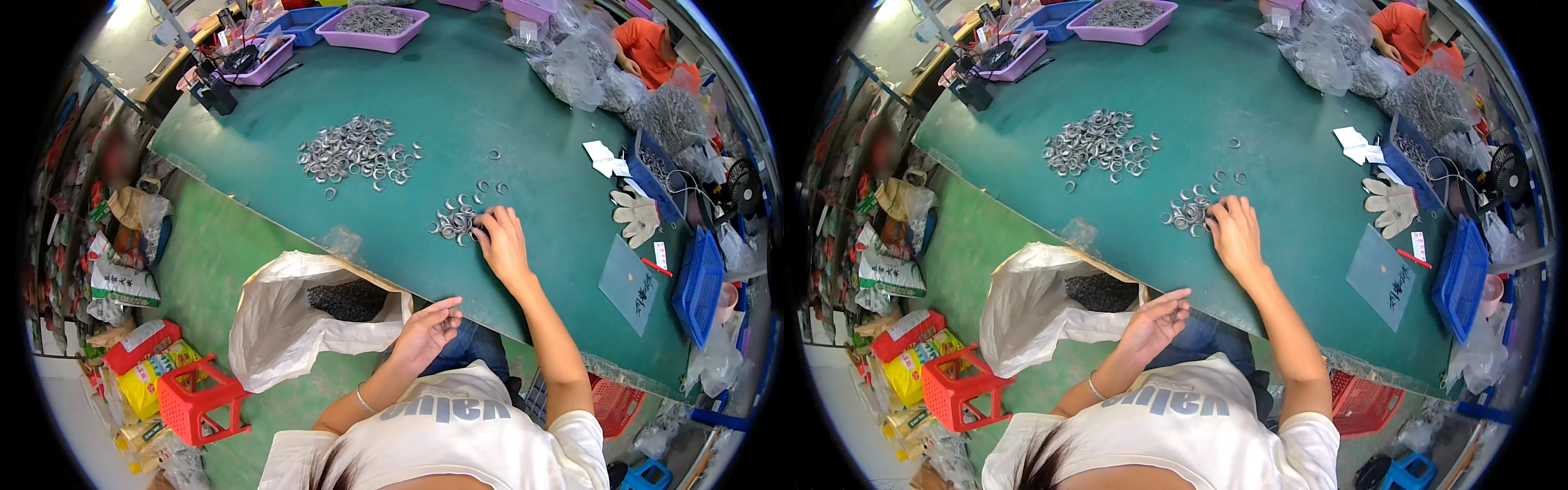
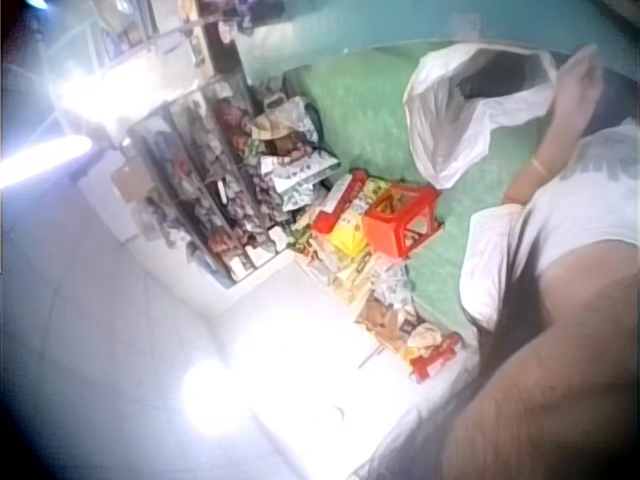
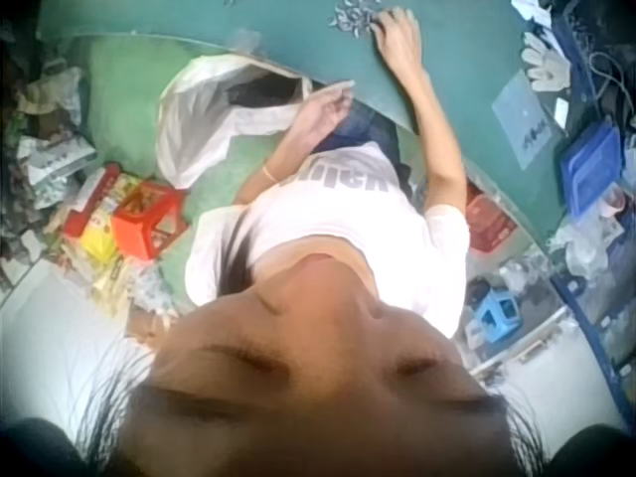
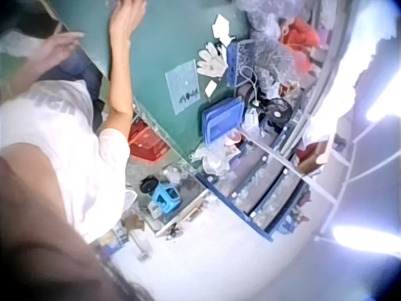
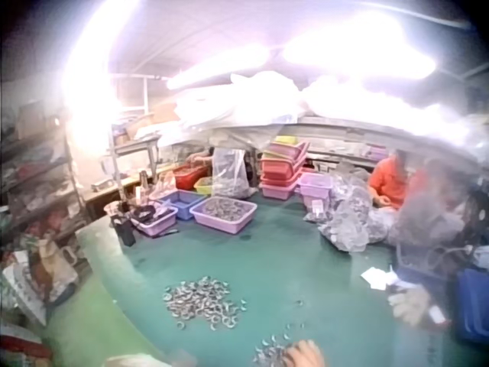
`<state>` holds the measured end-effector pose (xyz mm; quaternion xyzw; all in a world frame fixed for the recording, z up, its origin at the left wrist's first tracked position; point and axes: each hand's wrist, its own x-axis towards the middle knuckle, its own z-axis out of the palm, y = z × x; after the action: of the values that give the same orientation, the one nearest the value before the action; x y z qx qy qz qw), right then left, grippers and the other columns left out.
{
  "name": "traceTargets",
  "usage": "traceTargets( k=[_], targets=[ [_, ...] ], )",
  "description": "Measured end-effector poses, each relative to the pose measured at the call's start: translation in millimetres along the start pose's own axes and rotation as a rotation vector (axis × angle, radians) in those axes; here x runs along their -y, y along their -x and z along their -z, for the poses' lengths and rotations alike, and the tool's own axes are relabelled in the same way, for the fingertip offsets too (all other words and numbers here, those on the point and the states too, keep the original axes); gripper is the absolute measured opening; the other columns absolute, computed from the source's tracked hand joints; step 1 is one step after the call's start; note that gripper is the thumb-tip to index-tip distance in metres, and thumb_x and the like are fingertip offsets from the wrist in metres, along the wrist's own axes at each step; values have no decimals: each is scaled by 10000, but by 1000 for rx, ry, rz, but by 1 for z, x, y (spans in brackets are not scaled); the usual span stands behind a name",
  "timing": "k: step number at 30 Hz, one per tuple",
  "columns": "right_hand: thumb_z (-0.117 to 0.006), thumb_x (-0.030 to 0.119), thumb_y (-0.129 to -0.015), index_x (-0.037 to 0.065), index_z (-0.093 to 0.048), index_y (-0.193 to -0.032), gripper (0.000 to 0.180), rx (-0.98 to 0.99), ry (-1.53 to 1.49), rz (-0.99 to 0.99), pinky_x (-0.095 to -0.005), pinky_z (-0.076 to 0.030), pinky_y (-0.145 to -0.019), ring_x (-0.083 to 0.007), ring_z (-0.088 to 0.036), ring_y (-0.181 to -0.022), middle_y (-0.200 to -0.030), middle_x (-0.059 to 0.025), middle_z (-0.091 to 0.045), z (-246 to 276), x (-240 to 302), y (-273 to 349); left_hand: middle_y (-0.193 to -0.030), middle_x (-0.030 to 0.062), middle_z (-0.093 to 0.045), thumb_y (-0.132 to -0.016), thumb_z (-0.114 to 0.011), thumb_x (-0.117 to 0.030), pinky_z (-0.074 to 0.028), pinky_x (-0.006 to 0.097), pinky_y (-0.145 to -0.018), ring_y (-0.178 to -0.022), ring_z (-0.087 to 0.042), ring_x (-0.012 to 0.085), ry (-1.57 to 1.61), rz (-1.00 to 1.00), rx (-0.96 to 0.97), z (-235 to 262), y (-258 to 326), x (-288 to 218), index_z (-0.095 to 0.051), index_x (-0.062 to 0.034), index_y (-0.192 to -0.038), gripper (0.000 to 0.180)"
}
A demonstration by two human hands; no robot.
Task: The person picks up small metal crescent-shaped parts from a bag, sorts through them on a green work surface, and later writes on a small slip of paper using a red pen.
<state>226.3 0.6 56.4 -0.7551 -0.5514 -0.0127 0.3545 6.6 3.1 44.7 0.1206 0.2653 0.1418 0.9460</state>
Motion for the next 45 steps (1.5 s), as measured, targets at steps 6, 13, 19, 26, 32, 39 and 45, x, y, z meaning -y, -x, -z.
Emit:
traceTargets(
  k=[6,13,19,26,32,39,45],
  targets=[
    [-664,42,-772,29,-613,-849,94,-35,34,31,-404,-397,-749,-304,-522,-884,-915,-95,-555,8,0,8,-1039,97,-624,-918,-546,-50,-491,280,-824,-918,-586,158,-14,-47,-29,7,1,0,-526,57,-1243,342],
    [-689,84,-780,26,-628,-902,148,452,-444,-5,-396,-432,-847,-324,-538,-972,-934,-133,-551,27,50,49,-1142,125,-590,-940,-544,-92,-490,272,-827,-952,-586,169,164,-177,-104,-23,-6,-4,-455,53,-1306,404],
    [-653,57,-802,24,-651,-919,122,46,-120,10,-401,-417,-829,-306,-530,-942,-1000,-105,-569,12,20,3,-1060,142,-616,-918,-538,-35,-497,266,-774,-923,-594,186,-42,-310,-49,27,11,-12,-526,62,-1216,314],
    [-667,19,-767,38,-650,-865,101,48,-8,-15,-397,-412,-797,-281,-533,-924,-951,-92,-586,-1,6,2,-1250,187,-478,-896,-529,-39,-425,431,-1025,-1181,-509,328,166,-719,-838,82,30,-41,-356,35,-1362,502],
    [-681,34,-782,12,-653,-892,115,256,-435,2,-382,-454,-846,-293,-571,-942,-963,-118,-615,19,50,43,-1089,122,-574,-930,-539,-73,-489,328,-882,-1057,-566,219,-14,-537,-281,14,28,-10,-445,31,-1307,402],
    [-692,89,-784,19,-664,-933,166,129,-223,-8,-380,-432,-854,-292,-550,-958,-1007,-104,-618,24,22,18,-1017,91,-599,-938,-528,-51,-478,253,-753,-867,-575,138,282,-32,297,22,-18,2,-524,43,-1220,298],
    [-666,43,-775,14,-618,-840,86,44,36,-32,-411,-430,-794,-317,-526,-880,-920,-123,-577,3,-6,8,-1070,105,-602,-942,-504,-41,-490,267,-802,-906,-585,141,59,-97,30,7,-8,0,-498,47,-1267,337]
  ],
)
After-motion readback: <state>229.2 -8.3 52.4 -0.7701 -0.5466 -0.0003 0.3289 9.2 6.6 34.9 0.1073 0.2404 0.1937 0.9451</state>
